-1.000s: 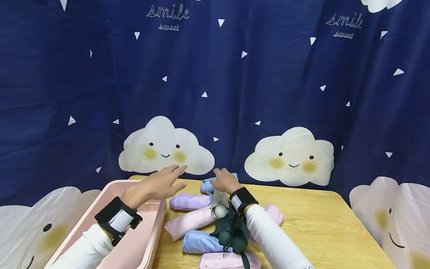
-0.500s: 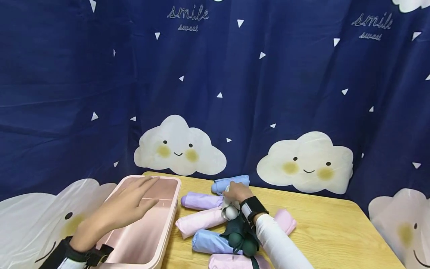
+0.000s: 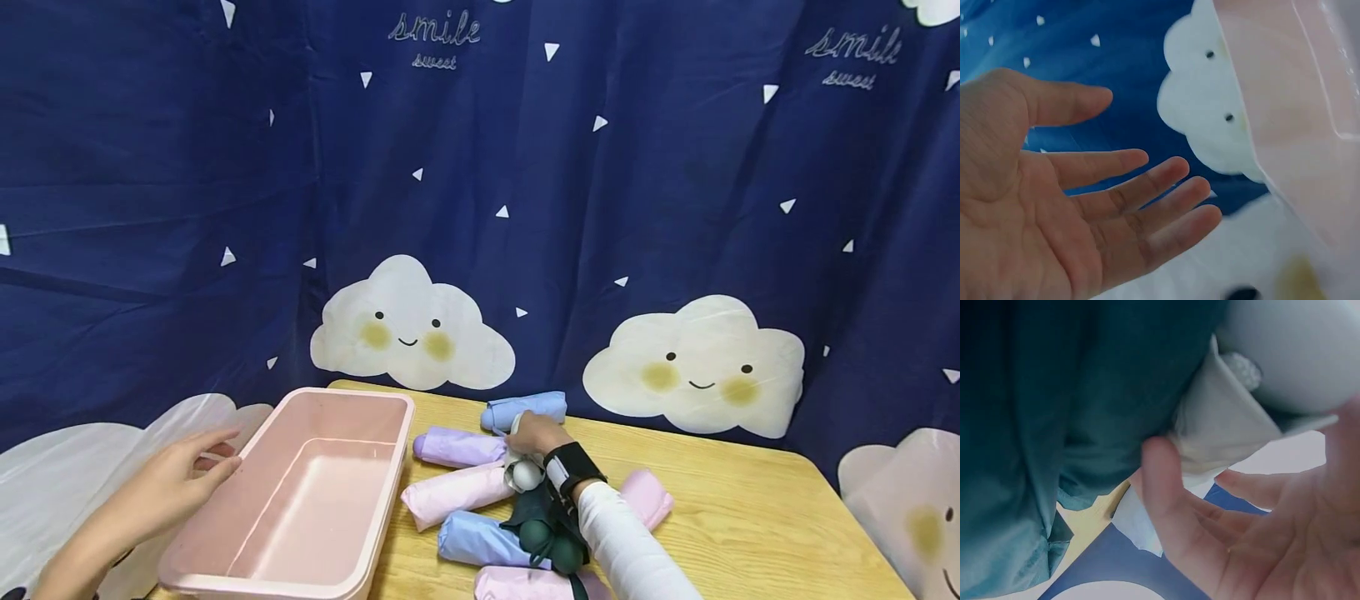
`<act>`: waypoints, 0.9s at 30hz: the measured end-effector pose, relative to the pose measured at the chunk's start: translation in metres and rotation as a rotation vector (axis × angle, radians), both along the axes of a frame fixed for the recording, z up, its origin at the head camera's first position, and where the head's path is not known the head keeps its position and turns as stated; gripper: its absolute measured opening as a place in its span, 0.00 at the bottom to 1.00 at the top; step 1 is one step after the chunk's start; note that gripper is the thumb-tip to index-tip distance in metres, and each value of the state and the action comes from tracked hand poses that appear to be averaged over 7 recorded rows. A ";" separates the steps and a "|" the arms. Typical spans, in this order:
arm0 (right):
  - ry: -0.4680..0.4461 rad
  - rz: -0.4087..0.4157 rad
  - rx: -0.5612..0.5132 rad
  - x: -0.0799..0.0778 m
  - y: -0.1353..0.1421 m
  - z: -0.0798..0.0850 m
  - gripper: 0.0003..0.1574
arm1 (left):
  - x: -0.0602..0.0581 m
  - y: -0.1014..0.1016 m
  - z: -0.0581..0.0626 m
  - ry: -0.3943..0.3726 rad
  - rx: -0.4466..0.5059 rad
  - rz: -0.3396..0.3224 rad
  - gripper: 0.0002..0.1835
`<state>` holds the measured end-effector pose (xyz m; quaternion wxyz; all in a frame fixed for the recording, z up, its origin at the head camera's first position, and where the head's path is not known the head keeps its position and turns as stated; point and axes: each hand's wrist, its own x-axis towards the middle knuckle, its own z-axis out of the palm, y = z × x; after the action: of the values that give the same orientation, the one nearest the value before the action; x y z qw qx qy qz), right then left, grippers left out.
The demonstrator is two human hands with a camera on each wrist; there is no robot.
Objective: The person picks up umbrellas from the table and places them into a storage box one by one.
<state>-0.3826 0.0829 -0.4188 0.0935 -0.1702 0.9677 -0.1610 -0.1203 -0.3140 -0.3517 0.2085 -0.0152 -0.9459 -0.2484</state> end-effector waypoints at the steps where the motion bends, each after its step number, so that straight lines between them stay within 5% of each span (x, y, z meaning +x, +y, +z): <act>1: -0.004 0.002 -0.003 0.000 0.000 0.000 0.20 | 0.001 -0.006 -0.004 -0.017 0.020 0.003 0.23; 4: -0.011 0.011 0.016 0.001 0.000 0.001 0.27 | 0.003 -0.019 -0.014 -0.058 0.049 0.030 0.21; 8: -0.039 -0.012 0.050 0.002 -0.002 0.001 0.40 | 0.002 -0.028 -0.021 -0.181 0.200 0.063 0.23; 12: -0.071 -0.038 0.060 0.000 -0.005 -0.001 0.43 | 0.002 -0.034 -0.024 -0.298 0.391 0.088 0.25; 16: -0.078 -0.037 0.053 -0.002 -0.007 -0.004 0.43 | 0.001 -0.039 -0.030 -0.330 0.455 0.085 0.24; 22: -0.058 -0.024 0.049 -0.004 -0.008 -0.005 0.44 | 0.001 -0.051 -0.042 -0.435 0.649 -0.053 0.27; 27: -0.075 -0.046 -0.015 -0.007 -0.007 -0.008 0.36 | 0.000 -0.060 -0.049 -0.529 0.793 -0.181 0.30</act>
<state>-0.3897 0.0759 -0.4269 0.1249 -0.1424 0.9659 -0.1768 -0.1201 -0.3742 -0.4002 -0.0719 0.0469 -0.7939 -0.6020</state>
